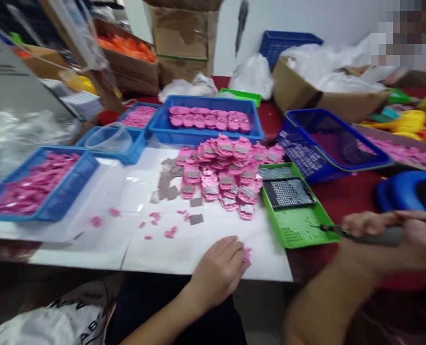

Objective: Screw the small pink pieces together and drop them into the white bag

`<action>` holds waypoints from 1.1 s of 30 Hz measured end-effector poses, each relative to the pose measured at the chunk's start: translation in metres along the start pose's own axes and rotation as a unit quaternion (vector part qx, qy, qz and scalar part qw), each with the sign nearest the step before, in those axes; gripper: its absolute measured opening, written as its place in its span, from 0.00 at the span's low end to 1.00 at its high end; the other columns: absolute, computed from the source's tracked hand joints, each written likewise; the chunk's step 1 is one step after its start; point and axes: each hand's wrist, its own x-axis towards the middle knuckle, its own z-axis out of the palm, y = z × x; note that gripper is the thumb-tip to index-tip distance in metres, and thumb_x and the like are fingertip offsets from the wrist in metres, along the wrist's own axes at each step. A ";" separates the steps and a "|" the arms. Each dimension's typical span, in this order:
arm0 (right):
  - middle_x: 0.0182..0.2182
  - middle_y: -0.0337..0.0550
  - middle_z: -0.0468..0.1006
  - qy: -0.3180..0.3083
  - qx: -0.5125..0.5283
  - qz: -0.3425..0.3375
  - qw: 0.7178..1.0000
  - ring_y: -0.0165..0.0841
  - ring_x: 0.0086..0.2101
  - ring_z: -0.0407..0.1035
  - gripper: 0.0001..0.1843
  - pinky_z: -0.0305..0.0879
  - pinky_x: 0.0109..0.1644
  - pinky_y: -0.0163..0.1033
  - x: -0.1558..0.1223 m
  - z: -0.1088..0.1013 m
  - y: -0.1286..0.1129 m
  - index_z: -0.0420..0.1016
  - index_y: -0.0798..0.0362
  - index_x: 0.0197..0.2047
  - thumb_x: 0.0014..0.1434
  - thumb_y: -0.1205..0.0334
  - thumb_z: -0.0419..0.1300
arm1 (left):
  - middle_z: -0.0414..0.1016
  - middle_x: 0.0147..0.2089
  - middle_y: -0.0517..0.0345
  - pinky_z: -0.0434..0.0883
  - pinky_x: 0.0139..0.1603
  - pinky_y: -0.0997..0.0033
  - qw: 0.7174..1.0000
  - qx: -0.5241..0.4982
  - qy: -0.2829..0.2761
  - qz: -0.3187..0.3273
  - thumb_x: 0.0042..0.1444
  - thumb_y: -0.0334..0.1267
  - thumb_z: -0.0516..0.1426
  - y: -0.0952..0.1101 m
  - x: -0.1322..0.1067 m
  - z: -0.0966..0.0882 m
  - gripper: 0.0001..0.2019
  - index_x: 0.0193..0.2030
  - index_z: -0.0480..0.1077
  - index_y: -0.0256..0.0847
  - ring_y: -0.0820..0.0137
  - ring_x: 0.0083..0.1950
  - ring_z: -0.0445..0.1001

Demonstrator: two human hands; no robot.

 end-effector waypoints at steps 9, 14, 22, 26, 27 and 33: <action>0.12 0.28 0.58 -0.070 -0.089 -0.086 0.990 0.27 0.11 0.49 0.10 0.51 0.13 0.34 -0.029 0.031 0.005 0.66 0.47 0.26 0.44 0.53 0.62 | 0.88 0.51 0.43 0.90 0.56 0.49 1.000 -0.001 0.012 0.017 0.79 0.32 0.58 0.003 0.004 -0.004 0.08 0.54 0.78 0.32 0.50 0.57 0.89; 0.14 0.27 0.61 -0.139 -0.109 -0.074 0.982 0.27 0.12 0.52 0.11 0.52 0.16 0.33 -0.039 0.030 0.013 0.71 0.48 0.32 0.51 0.53 0.67 | 0.88 0.52 0.46 0.90 0.59 0.51 1.000 -0.019 0.006 0.008 0.80 0.34 0.58 0.001 0.003 -0.006 0.07 0.52 0.78 0.35 0.51 0.59 0.88; 0.14 0.26 0.62 -0.139 -0.127 -0.062 0.980 0.26 0.13 0.52 0.12 0.52 0.17 0.34 -0.037 0.027 0.023 0.71 0.47 0.34 0.52 0.52 0.68 | 0.88 0.52 0.46 0.89 0.60 0.52 1.000 -0.021 0.004 0.006 0.80 0.35 0.58 0.002 0.003 -0.007 0.07 0.52 0.79 0.37 0.53 0.60 0.88; 0.15 0.26 0.62 -0.139 -0.133 -0.056 0.980 0.27 0.13 0.53 0.16 0.52 0.16 0.34 -0.035 0.026 0.025 0.69 0.47 0.34 0.51 0.50 0.70 | 0.88 0.52 0.45 0.89 0.59 0.52 1.000 -0.024 0.009 0.004 0.78 0.34 0.61 0.002 0.002 -0.006 0.06 0.53 0.79 0.36 0.52 0.60 0.88; 0.15 0.26 0.62 -0.138 -0.132 -0.055 0.980 0.27 0.13 0.53 0.16 0.52 0.16 0.33 -0.034 0.026 0.025 0.69 0.47 0.34 0.51 0.51 0.70 | 0.88 0.52 0.45 0.89 0.59 0.52 1.000 -0.025 0.010 0.004 0.77 0.34 0.61 0.002 0.002 -0.006 0.06 0.53 0.80 0.36 0.53 0.60 0.88; 0.14 0.26 0.61 -0.136 -0.137 -0.037 0.980 0.26 0.13 0.52 0.18 0.51 0.17 0.34 -0.034 0.024 0.025 0.67 0.46 0.34 0.51 0.49 0.72 | 0.89 0.52 0.47 0.89 0.60 0.53 1.000 -0.028 0.010 -0.004 0.78 0.35 0.61 0.001 0.002 -0.005 0.06 0.52 0.80 0.37 0.55 0.60 0.88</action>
